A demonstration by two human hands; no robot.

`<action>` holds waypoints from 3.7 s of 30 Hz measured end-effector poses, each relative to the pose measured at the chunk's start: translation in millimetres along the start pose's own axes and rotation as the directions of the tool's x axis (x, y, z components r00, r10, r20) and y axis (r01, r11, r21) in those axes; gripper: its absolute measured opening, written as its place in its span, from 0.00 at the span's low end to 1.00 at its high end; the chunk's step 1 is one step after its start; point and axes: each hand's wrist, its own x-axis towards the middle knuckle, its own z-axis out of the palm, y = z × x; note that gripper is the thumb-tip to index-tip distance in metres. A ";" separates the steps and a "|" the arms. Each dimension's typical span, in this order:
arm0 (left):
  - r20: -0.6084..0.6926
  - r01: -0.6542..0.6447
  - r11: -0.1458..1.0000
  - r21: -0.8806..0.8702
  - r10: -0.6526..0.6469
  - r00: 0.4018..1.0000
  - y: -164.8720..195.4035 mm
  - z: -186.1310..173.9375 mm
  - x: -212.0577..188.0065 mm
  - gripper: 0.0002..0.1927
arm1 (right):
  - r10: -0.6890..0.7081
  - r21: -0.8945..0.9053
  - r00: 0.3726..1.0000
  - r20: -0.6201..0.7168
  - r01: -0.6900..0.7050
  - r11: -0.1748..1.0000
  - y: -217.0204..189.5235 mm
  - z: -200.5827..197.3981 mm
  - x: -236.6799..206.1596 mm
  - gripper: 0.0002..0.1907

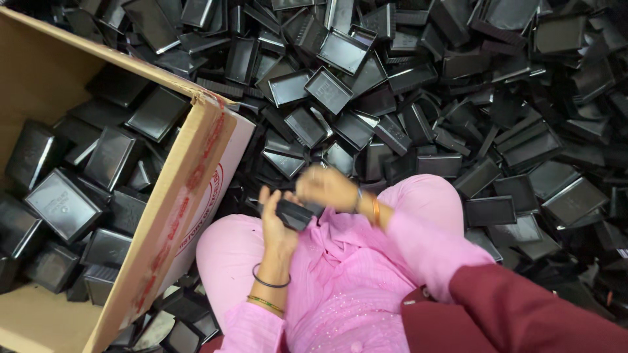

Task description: The person sits on the floor beside a large pile of black plastic boxes and a cardboard carton. They pick up boxes one at a time, turn them over in their hands, and place them into the carton, repeating this handling throughout the clip.

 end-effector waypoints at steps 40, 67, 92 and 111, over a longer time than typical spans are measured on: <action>0.467 -0.721 -0.336 0.606 0.884 -0.019 172.0 52.9 -127.2 0.30 | -0.194 -0.176 0.967 -0.168 0.164 0.971 -40.2 2.2 12.2 0.10; 0.043 0.044 0.998 0.034 -0.045 0.998 27.9 -3.1 -4.5 0.12 | 0.243 0.002 0.888 -0.392 -0.263 0.965 21.7 -50.5 42.6 0.15; -0.100 0.013 0.995 -0.094 -0.022 0.995 23.0 72.5 -57.9 0.32 | -0.384 -0.367 0.914 -0.131 0.316 0.875 -144.0 6.5 -103.1 0.42; 0.623 -0.718 -0.352 0.601 0.769 0.144 164.4 114.2 -142.6 0.21 | 0.279 -0.708 0.787 -0.551 -0.617 0.342 72.5 -100.8 -10.4 0.40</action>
